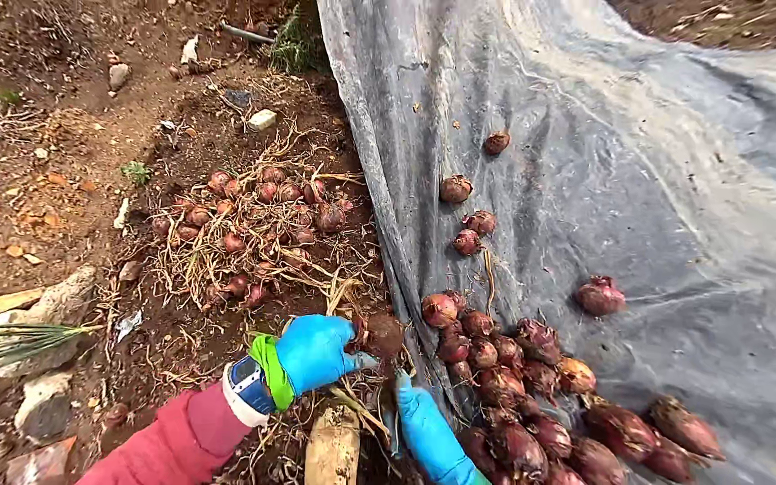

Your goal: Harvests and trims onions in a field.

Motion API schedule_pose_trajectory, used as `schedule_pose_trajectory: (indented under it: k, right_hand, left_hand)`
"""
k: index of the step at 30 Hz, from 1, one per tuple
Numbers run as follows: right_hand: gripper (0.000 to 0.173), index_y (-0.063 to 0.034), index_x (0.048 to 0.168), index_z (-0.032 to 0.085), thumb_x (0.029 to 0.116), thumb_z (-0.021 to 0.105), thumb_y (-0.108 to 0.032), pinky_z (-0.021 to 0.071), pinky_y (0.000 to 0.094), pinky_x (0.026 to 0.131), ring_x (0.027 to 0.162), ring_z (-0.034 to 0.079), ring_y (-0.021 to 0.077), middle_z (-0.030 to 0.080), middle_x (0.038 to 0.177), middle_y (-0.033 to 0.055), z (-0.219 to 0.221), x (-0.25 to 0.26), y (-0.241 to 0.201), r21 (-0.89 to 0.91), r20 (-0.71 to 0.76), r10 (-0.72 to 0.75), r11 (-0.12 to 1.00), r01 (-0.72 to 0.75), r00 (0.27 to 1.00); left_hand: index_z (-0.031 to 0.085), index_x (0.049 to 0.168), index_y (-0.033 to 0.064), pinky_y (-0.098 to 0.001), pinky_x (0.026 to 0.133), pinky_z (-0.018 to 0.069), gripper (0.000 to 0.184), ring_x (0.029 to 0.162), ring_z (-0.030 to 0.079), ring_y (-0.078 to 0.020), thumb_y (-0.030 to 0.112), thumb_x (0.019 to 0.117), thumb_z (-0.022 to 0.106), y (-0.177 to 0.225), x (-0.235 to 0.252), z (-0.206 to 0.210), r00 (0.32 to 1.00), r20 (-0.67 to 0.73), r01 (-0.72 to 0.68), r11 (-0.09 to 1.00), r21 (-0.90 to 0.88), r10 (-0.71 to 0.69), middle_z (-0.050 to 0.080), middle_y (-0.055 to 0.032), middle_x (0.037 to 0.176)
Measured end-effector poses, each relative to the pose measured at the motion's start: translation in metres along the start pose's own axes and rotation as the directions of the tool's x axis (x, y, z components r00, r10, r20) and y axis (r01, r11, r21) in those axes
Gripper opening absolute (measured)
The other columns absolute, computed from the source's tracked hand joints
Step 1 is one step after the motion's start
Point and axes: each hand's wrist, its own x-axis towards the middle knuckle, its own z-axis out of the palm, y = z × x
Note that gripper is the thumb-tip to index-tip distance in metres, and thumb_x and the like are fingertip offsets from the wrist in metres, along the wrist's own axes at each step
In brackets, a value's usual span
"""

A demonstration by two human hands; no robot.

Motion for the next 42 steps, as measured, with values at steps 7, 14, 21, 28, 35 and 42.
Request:
schedule_pose_trajectory:
  k: [7, 14, 21, 28, 35, 42]
  right_hand:
    - [0.089, -0.0055, 0.093, 0.064, 0.0995, 0.007, -0.074, 0.0510, 0.0408, 0.037, 0.039, 0.052, 0.0215, 0.052, 0.053, 0.0072, -0.026, 0.002, -0.003, 0.334, -0.337, -0.013, 0.933, 0.132, 0.941]
    - [0.087, -0.0046, 0.102, 0.069, 0.1018, 0.012, -0.071, 0.0543, 0.0404, 0.040, 0.042, 0.058, 0.0230, 0.062, 0.059, 0.0103, -0.018, 0.013, 0.025, 0.218, -0.229, 0.081, 0.976, -0.030, 0.970]
    - [0.084, -0.0025, 0.102, 0.063, 0.1045, 0.005, -0.064, 0.0544, 0.0408, 0.041, 0.042, 0.057, 0.0249, 0.058, 0.056, 0.0119, -0.009, 0.030, 0.039, 0.403, -0.136, 0.234, 0.901, -0.162, 0.963]
    - [0.082, -0.0053, 0.092, 0.066, 0.0910, 0.038, -0.083, 0.0553, 0.0367, 0.044, 0.045, 0.059, 0.0197, 0.062, 0.060, 0.0066, 0.010, 0.050, 0.003, 0.363, 0.089, -0.094, 0.930, 0.055, 0.992]
    - [0.086, -0.0091, 0.093, 0.064, 0.0898, 0.027, -0.087, 0.0558, 0.0363, 0.044, 0.047, 0.059, 0.0182, 0.060, 0.062, 0.0048, -0.005, 0.025, -0.027, 0.170, -0.150, -0.178, 0.964, 0.202, 0.973]
    - [0.076, -0.0182, 0.083, 0.055, 0.0999, 0.007, -0.074, 0.0445, 0.0352, 0.033, 0.033, 0.046, 0.0156, 0.043, 0.044, 0.0007, -0.080, 0.011, -0.040, 0.598, -0.491, -0.010, 0.723, 0.346, 0.871]
  left_hand:
    - [0.073, 0.113, 0.0123, -0.0626, 0.089, 0.0549, 0.032, 0.103, 0.071, -0.0362, 0.039, 0.1016, 0.060, -0.034, 0.059, -0.001, 0.890, -0.244, 0.323, 0.910, -0.261, -0.386, 0.075, -0.0153, 0.105]
    - [0.052, 0.137, -0.0027, -0.0631, 0.094, 0.0552, 0.091, 0.113, 0.069, -0.0404, 0.067, 0.0822, 0.072, -0.146, 0.173, -0.009, 0.570, -0.235, 0.708, 0.615, -0.347, -0.788, 0.069, -0.0252, 0.121]
    - [0.063, 0.125, 0.0039, -0.0610, 0.082, 0.0591, 0.063, 0.088, 0.072, -0.0364, 0.039, 0.0796, 0.088, -0.170, 0.131, 0.004, 0.810, -0.233, 0.420, 0.809, -0.412, -0.538, 0.072, -0.0201, 0.102]
    - [0.070, 0.114, 0.0177, -0.0469, 0.078, 0.0607, 0.038, 0.085, 0.072, -0.0180, 0.024, 0.0798, 0.086, -0.054, 0.040, 0.020, 0.992, -0.104, 0.030, 0.947, -0.320, -0.066, 0.075, -0.0019, 0.092]
    - [0.064, 0.131, 0.0228, -0.0506, 0.084, 0.0588, 0.073, 0.096, 0.071, -0.0200, 0.062, 0.0729, 0.085, 0.004, 0.018, -0.011, 0.986, 0.106, -0.117, 0.987, -0.110, 0.129, 0.074, -0.0012, 0.102]
    - [0.066, 0.131, 0.0260, -0.0511, 0.088, 0.0582, 0.046, 0.099, 0.072, -0.0188, 0.044, 0.0905, 0.077, -0.009, 0.031, -0.033, 0.975, -0.220, -0.050, 0.992, -0.112, 0.024, 0.075, 0.0004, 0.107]
